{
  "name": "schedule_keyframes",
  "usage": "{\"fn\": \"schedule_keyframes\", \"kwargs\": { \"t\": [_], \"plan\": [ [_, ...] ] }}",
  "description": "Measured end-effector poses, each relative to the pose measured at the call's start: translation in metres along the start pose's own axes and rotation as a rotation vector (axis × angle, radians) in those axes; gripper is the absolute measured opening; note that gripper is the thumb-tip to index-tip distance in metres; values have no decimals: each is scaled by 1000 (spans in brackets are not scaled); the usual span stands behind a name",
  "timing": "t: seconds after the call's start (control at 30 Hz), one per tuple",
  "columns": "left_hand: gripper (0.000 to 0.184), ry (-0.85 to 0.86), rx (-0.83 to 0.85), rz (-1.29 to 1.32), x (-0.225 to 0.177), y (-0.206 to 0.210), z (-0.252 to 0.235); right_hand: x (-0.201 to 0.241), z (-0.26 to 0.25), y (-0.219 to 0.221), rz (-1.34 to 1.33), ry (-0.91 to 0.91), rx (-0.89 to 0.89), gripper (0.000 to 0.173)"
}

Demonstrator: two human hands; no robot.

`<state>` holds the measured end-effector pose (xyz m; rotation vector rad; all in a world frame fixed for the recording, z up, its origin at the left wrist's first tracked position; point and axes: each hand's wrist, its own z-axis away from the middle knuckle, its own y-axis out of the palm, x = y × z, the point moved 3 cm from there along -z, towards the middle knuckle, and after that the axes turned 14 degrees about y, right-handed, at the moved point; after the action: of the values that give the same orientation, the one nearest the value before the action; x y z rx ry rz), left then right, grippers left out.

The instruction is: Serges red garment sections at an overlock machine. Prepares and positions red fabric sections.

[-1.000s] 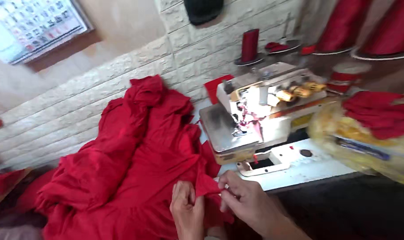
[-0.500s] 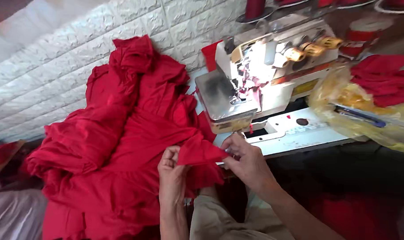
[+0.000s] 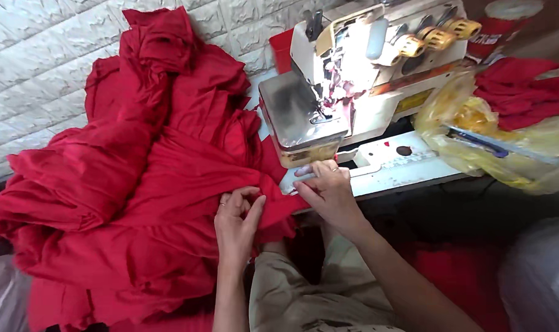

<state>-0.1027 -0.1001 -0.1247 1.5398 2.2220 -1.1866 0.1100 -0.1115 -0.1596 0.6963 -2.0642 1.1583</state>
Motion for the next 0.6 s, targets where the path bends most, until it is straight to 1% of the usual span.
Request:
{"fn": "schedule_keyframes", "kwargs": {
  "t": [0.03,0.07,0.1,0.17,0.23,0.3,0.37,0.43,0.5,0.53,0.57,0.6],
  "plan": [
    [19,56,33,-206,4,6,3,-3,1,3,109,-1,-17,35],
    [22,112,49,-334,7,12,6,-4,2,6,161,9,-29,29],
    [23,148,49,-385,8,16,7,-3,2,6,181,21,-37,22],
    [24,172,21,-359,6,15,9,-3,1,3,154,51,-20,25],
    [27,164,-39,-275,-5,7,9,-3,2,-1,46,80,31,25],
    [31,187,-79,-244,-20,-2,6,-4,1,-10,-63,96,68,26],
    [32,231,-95,-184,-32,-7,2,-9,2,-30,-112,69,18,24],
    [32,252,-93,-75,-39,-8,1,-15,5,-57,-134,59,-76,23],
    [25,267,-95,136,-46,-4,-4,-29,4,-91,-114,106,-195,20],
    [21,263,-65,293,-51,-1,-7,-39,2,-110,-99,146,-260,21],
    [22,242,1,480,-61,1,-12,-50,0,-129,-77,194,-320,22],
    [27,234,87,698,-74,3,-19,-60,-3,-149,-47,247,-384,24]
  ]
}}
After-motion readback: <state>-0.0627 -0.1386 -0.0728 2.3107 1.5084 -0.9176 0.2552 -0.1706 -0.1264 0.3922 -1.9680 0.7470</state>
